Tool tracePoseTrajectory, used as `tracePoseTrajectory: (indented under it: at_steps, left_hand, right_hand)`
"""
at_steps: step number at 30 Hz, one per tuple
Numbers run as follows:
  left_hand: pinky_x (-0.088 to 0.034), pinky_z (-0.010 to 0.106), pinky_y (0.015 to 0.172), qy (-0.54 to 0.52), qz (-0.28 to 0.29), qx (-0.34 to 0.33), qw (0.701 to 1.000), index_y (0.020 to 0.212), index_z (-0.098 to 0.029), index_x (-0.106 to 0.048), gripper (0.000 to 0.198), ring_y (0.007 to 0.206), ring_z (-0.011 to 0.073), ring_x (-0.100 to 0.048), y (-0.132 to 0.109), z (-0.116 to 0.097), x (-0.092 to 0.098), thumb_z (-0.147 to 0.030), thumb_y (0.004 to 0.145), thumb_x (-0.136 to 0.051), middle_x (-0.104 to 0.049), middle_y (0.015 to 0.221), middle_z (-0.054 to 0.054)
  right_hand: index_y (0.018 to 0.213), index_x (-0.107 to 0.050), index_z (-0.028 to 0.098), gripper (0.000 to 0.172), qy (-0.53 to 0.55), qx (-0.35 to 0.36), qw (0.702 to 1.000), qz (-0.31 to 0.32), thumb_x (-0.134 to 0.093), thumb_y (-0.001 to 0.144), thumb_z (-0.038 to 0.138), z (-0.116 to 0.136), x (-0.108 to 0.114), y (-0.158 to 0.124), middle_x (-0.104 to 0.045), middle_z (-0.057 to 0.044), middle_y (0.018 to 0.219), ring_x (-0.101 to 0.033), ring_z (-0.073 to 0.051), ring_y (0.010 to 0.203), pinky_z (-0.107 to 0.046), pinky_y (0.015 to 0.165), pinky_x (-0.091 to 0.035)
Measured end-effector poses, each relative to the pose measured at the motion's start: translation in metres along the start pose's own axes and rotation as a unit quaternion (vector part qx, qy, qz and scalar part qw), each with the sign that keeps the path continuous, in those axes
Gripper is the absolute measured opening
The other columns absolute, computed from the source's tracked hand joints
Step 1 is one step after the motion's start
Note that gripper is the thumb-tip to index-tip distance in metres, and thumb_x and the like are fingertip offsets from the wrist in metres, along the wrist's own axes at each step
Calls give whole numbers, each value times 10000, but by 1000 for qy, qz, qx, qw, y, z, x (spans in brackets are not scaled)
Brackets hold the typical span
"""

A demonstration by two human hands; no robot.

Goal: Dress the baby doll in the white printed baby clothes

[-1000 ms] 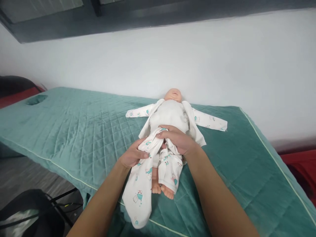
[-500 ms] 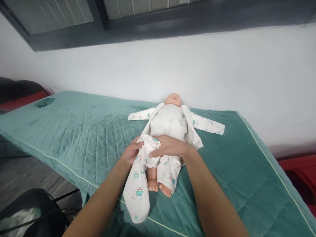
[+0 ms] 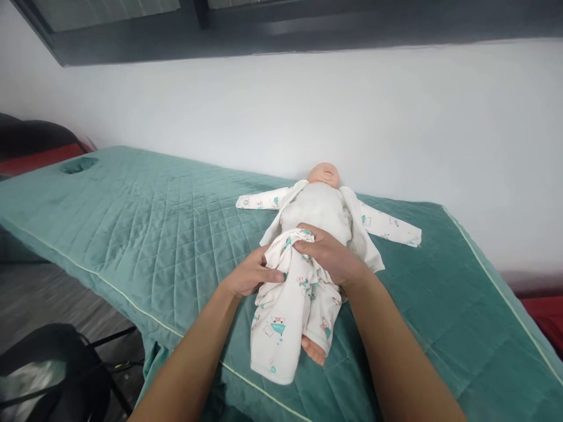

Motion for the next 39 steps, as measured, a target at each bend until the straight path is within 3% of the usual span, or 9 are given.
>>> tracePoseTrajectory:
  at_steps: [5,9,11,18,21,25,31,35,39]
  left_hand:
    - [-495,276,710,-60,-82,-28,994,908,-104,-719,436,694,156,-633,1,-4,0,-339,580,-883,-719,823,68]
    - [-495,270,668,-92,-119,-76,986,966,-91,-718,464,645,149,-627,4,-14,-5,-422,660,-827,-722,797,87]
    - [-492,270,658,-71,-130,-67,987,968,-82,-714,481,647,153,-628,4,-15,-9,-439,665,-821,-721,796,93]
    - [-483,271,720,138,-104,-46,984,1077,-115,-711,489,794,179,-639,-4,-38,-32,-428,709,-792,-725,941,87]
    - [-479,271,745,218,-91,-20,972,1026,-135,-735,432,856,199,-638,-4,-42,-38,-372,675,-824,-723,971,76]
    - [-495,294,773,82,-97,-49,991,1104,-120,-701,517,858,218,-663,-3,-36,-36,-410,691,-812,-728,990,112]
    - [-486,281,678,-67,-105,-48,991,1141,-100,-677,551,720,201,-666,-28,-13,-45,-451,727,-777,-733,883,122]
    - [-466,256,683,-70,-130,-42,988,1130,-122,-690,499,751,179,-651,-66,-5,-66,-385,719,-794,-731,955,113]
    - [-482,310,797,-113,-200,-60,971,1182,-166,-679,471,910,242,-663,-97,2,-95,-317,745,-763,-730,1015,99]
  right_hand:
    - [1009,-635,183,333,-68,30,997,12,-705,809,440,7,-3,-5,-664,-19,866,-603,-151,736,-260,659,-486]
    - [1123,-657,148,441,-130,14,978,163,-722,798,440,9,-20,-19,-708,-61,984,-648,-218,904,-331,804,-509]
    - [1149,-660,156,480,-162,-11,967,194,-777,748,391,6,-20,-26,-716,-62,1023,-648,-243,976,-354,850,-510]
    - [1093,-674,156,444,36,52,994,91,-805,685,274,10,-1,-15,-734,-67,985,-685,-222,864,-360,821,-522]
    - [1069,-669,161,440,50,68,995,50,-805,661,253,11,2,-11,-733,-65,963,-683,-211,820,-331,753,-528]
    - [1110,-667,170,450,-1,65,997,33,-783,707,333,15,-2,-15,-729,-63,992,-673,-223,904,-332,789,-522]
    - [1065,-682,176,384,-162,102,976,107,-750,743,375,26,-15,-24,-710,-44,1024,-635,-226,996,-337,867,-482]
    - [829,-648,184,194,-276,113,948,116,-736,710,310,27,-23,-26,-679,-2,862,-607,-179,820,-285,728,-467]
    - [727,-592,195,98,-339,83,931,109,-666,687,246,16,-27,-22,-604,33,706,-534,-141,661,-245,575,-398]
Point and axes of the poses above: each hand's wrist, its own y-axis towards the middle knuckle, its own x-axis out of the back of the hand, z = x × y, the point moved 8 cm from there along y, towards the middle knuckle
